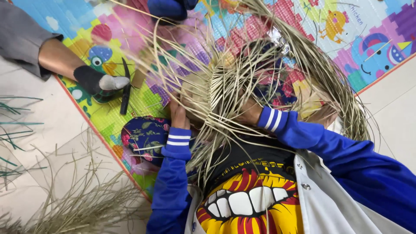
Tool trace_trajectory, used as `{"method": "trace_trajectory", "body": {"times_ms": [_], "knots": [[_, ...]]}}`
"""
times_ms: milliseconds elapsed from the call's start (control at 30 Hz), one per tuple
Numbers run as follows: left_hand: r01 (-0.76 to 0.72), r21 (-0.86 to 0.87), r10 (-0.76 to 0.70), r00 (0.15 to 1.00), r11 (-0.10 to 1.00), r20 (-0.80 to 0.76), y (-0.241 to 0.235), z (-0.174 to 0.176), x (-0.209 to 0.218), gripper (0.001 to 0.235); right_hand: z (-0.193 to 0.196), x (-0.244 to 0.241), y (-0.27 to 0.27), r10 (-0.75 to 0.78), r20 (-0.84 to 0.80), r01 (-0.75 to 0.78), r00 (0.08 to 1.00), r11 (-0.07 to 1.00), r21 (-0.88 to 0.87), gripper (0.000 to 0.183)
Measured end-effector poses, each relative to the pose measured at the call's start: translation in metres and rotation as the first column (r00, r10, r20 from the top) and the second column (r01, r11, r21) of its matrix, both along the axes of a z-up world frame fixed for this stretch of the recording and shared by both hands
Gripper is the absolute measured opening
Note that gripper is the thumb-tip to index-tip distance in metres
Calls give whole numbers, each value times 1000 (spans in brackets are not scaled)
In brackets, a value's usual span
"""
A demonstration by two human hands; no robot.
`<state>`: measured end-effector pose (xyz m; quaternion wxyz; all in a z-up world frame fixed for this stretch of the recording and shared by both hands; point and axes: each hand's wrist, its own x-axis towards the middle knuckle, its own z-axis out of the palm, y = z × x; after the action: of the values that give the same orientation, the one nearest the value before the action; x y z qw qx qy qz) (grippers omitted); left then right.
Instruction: Weaving dried straw strands into a circular craft item
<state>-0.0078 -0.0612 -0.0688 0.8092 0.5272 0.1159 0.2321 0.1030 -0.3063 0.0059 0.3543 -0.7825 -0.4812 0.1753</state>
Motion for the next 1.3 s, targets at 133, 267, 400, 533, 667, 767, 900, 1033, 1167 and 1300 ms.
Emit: {"method": "trace_trajectory", "body": {"times_ms": [133,267,400,533,667,767,900,1033,1167,1300], "knots": [[-90,10,89,950,996,-298,4,-38,4,57,-70,2,-22,46,186,-28,982,995,-95,72],[-51,73,69,960,996,-272,6,-73,-10,52,-44,-20,-27,39,48,-33,998,992,-120,64],[-32,110,61,960,993,-272,-7,25,6,44,-31,-19,-10,78,-9,-78,997,991,-110,60],[0,94,29,952,996,-304,6,15,16,38,-26,-31,1,127,-100,-137,987,985,-106,57],[-22,93,49,949,995,-310,3,-5,11,35,-23,-51,14,169,-199,-190,965,978,-90,54],[71,122,-24,938,990,-345,12,2,-4,53,-12,-38,10,105,-208,-126,973,988,-92,52],[251,-186,-290,493,950,-820,25,117,-32,94,-4,-8,-21,-55,-180,36,982,994,-108,50],[683,-104,-557,488,723,-672,28,143,-100,127,35,3,-49,6,-333,15,943,998,63,32],[873,426,-27,444,238,-895,-18,129,-149,155,50,3,-64,-41,-362,75,931,994,81,33],[612,791,123,784,12,-608,-12,106,-154,77,79,-3,-65,-30,-260,72,965,985,154,26]]}}
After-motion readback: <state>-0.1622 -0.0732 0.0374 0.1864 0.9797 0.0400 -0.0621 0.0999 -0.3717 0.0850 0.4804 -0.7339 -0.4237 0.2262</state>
